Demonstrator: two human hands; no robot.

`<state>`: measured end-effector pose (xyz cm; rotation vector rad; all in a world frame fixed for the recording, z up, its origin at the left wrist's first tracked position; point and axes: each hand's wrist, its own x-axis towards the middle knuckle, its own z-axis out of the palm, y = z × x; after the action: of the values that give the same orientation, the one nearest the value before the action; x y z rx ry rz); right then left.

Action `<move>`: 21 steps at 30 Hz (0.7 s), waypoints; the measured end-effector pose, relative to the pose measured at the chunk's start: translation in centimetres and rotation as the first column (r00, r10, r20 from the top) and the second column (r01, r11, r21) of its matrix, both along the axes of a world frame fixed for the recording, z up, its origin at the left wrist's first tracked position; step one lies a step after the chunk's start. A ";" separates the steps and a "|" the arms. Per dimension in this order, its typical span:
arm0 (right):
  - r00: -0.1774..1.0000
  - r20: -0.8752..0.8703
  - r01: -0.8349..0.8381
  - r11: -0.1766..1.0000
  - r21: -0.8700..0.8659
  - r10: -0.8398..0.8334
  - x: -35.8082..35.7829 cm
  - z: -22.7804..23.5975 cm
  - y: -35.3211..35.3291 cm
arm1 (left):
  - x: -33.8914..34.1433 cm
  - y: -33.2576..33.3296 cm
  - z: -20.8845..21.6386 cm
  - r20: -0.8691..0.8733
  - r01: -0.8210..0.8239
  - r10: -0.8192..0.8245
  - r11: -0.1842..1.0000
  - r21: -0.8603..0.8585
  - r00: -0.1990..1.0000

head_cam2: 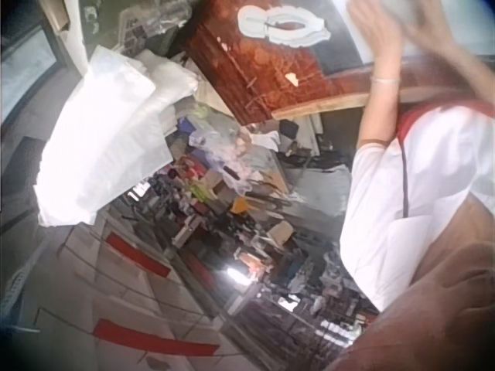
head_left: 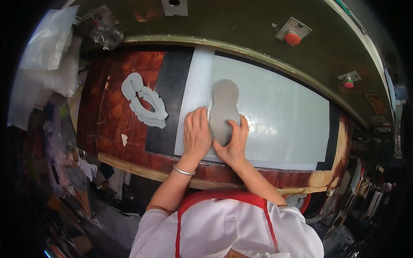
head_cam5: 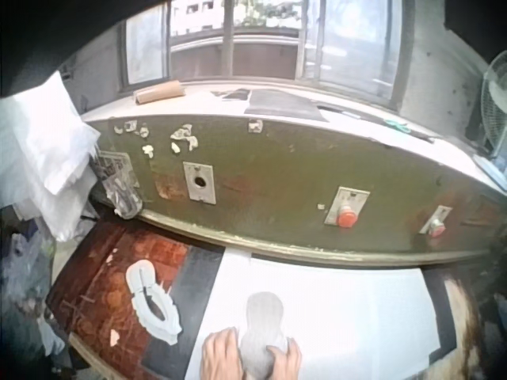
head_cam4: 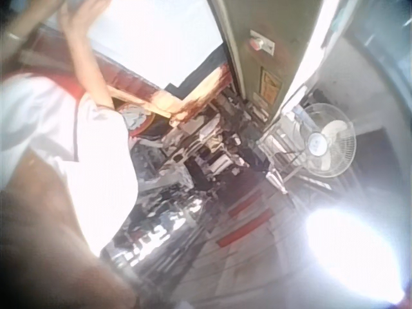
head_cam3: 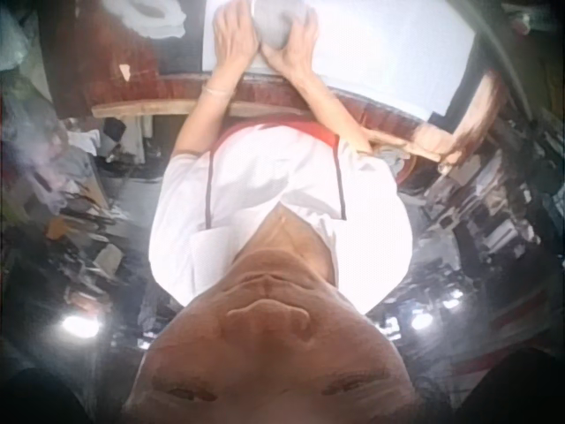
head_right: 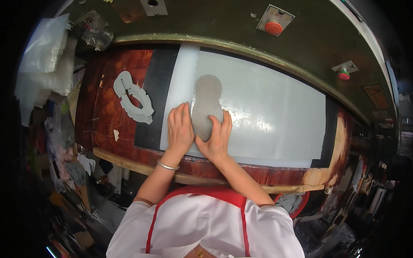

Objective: The person places foam sheets onto a hydraulic cutting machine, presses a button to cut multiple shapes, removes the cut pieces, and stacks them. They repeat this process with several sheets and then place the finished pieces into a plastic bag.

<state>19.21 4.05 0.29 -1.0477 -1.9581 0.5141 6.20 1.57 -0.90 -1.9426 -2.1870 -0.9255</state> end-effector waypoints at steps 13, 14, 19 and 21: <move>0.551 -0.378 0.801 0.599 -0.012 -0.744 22.1 7.6 19.9 | -1.7 0.4 -1.1 0.033 -0.019 0.020 0.999 -0.044 0.999; 0.634 -0.341 0.746 0.665 0.034 -0.694 23.2 8.1 21.1 | -1.3 -0.2 -1.4 0.065 -0.022 0.028 0.996 -0.083 0.998; 0.545 -0.160 0.834 0.514 0.201 -0.823 22.4 7.1 28.3 | -2.3 9.2 -2.0 0.084 0.096 -0.106 0.989 0.112 0.991; 0.523 -0.277 0.852 0.496 0.167 -0.806 20.7 6.2 34.4 | -4.3 17.0 -2.0 -0.023 -0.034 0.032 0.993 -0.109 0.999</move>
<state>39.95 38.41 6.54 -1.5396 -1.0891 -0.2384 1.87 18.54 -2.89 -1.9452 -2.2965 -0.7932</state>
